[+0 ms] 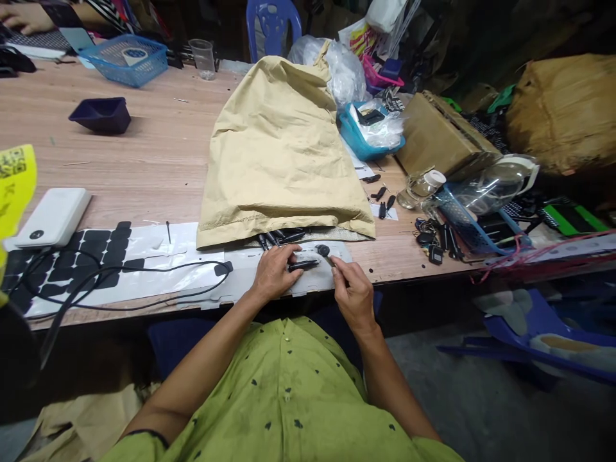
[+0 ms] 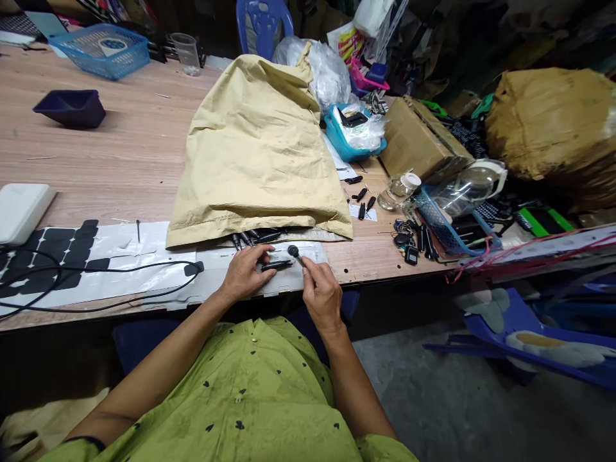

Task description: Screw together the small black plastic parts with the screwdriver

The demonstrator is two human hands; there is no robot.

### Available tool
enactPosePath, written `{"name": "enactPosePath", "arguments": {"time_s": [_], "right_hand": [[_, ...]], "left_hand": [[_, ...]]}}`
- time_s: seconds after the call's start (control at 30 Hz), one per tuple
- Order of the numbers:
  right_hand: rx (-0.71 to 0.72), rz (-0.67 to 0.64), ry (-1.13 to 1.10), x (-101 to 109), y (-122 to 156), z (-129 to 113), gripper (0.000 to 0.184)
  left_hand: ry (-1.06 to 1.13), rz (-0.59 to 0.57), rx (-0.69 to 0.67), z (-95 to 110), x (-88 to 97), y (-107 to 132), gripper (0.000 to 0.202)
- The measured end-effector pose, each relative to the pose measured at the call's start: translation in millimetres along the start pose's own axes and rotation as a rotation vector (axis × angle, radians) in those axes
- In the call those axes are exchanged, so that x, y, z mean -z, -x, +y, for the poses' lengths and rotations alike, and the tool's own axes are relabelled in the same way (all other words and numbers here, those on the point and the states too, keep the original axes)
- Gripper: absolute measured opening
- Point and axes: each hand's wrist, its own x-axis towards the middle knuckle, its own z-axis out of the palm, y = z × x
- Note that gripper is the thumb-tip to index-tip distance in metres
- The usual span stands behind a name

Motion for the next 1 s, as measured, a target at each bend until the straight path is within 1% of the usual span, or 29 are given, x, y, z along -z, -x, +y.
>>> {"name": "enactPosePath", "arguments": {"time_s": [0.1, 0.2, 0.37, 0.47, 0.53, 0.6, 0.67, 0.77, 0.9, 1.0], "right_hand": [[-0.055, 0.061, 0.193, -6, -3, 18, 0.030], [-0.083, 0.067, 0.334, -13, -3, 30, 0.028], [-0.097, 0.092, 0.470, -23, 0, 31, 0.027], [-0.097, 0.090, 0.492, -25, 0, 28, 0.029], [-0.105, 0.072, 0.483, -25, 0, 27, 0.030], [-0.113, 0.064, 0.460, -25, 0, 27, 0.031], [-0.120, 0.070, 0.429, -25, 1, 27, 0.031], [-0.138, 0.074, 0.384, -26, 2, 28, 0.032], [-0.142, 0.062, 0.366, -26, 3, 29, 0.032], [-0.104, 0.094, 0.413, -27, 2, 27, 0.031]], "left_hand": [[-0.031, -0.013, -0.025, 0, -0.1, 0, 0.033], [-0.046, -0.014, -0.053, -3, -1.5, -1, 0.020], [-0.044, -0.010, -0.101, -7, 0.1, -1, 0.016], [-0.006, -0.051, -0.172, -7, 5.6, 8, 0.017], [0.015, -0.130, -0.278, -6, 10.2, 22, 0.018], [-0.011, -0.214, -0.393, -5, 14.0, 38, 0.019], [-0.077, -0.250, -0.473, -4, 15.5, 54, 0.019], [-0.166, -0.238, -0.517, -5, 13.0, 68, 0.021], [-0.230, -0.202, -0.539, -5, 7.5, 70, 0.021], [-0.235, -0.176, -0.558, -4, 7.2, 70, 0.018]]}}
